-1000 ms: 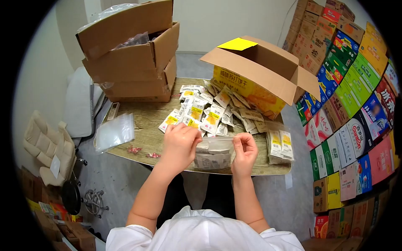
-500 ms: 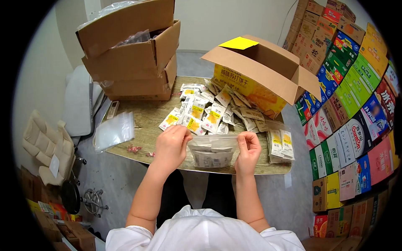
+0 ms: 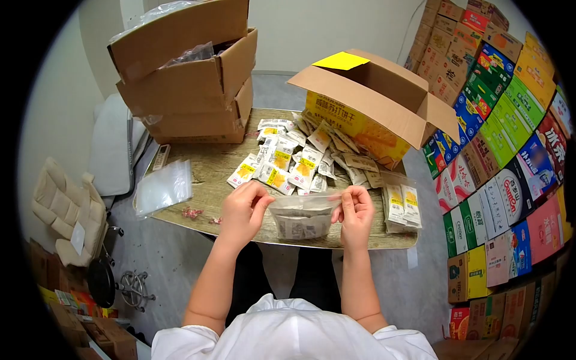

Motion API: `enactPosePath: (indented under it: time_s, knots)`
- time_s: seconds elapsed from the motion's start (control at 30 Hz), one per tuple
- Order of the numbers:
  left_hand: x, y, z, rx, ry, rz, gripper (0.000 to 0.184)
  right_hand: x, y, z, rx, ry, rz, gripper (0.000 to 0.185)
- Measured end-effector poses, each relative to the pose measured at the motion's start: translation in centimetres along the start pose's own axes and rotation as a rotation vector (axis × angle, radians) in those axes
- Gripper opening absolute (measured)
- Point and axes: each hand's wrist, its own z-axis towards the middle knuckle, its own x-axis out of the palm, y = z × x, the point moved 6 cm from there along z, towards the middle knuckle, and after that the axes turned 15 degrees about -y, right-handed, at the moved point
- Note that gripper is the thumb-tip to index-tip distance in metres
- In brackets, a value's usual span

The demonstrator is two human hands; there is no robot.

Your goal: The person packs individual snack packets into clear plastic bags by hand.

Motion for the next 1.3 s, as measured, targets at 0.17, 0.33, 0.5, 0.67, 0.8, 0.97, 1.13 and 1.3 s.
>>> enactPosePath:
  time_s: [0.17,0.33,0.5,0.67,0.8,0.97,1.13,1.3]
  knots:
    - [1.9,1.2,-1.4,-0.008,-0.017,-0.418,0.023,-0.3,-0.7,0.1,0.043,0.044,0.036,0.002]
    - [3.6,2.8,-2.2,-0.134,0.077,-0.57,0.025,-0.4,-0.7,0.1,-0.052,0.08,-0.084,0.011]
    - [3.8,1.0,-2.4,-0.11,0.022,-0.613,0.02,3.0,7.1,-2.4,-0.894,-0.004,-0.759,0.019]
    - [3.5,-1.9,-2.4,-0.014,0.01,-0.451,0.011,6.6,6.7,-4.3,-1.056,0.402,-0.959,0.015]
    - [2.7,-2.9,-2.3,0.119,-0.099,-0.325,0.007,6.3,6.1,-3.9,-1.02,0.408,-0.923,0.012]
    - [2.3,-0.7,-2.7,0.004,-0.164,-0.409,0.01,3.3,6.0,-1.9,-0.948,0.285,-0.941,0.009]
    - [2.3,1.1,-2.8,-0.106,-0.162,-0.465,0.013,0.8,5.4,-0.3,-0.778,0.238,-0.778,0.008]
    - [3.4,2.5,-3.3,-0.202,-0.12,-0.668,0.012,0.5,4.8,-0.3,-0.686,0.192,-0.654,0.009]
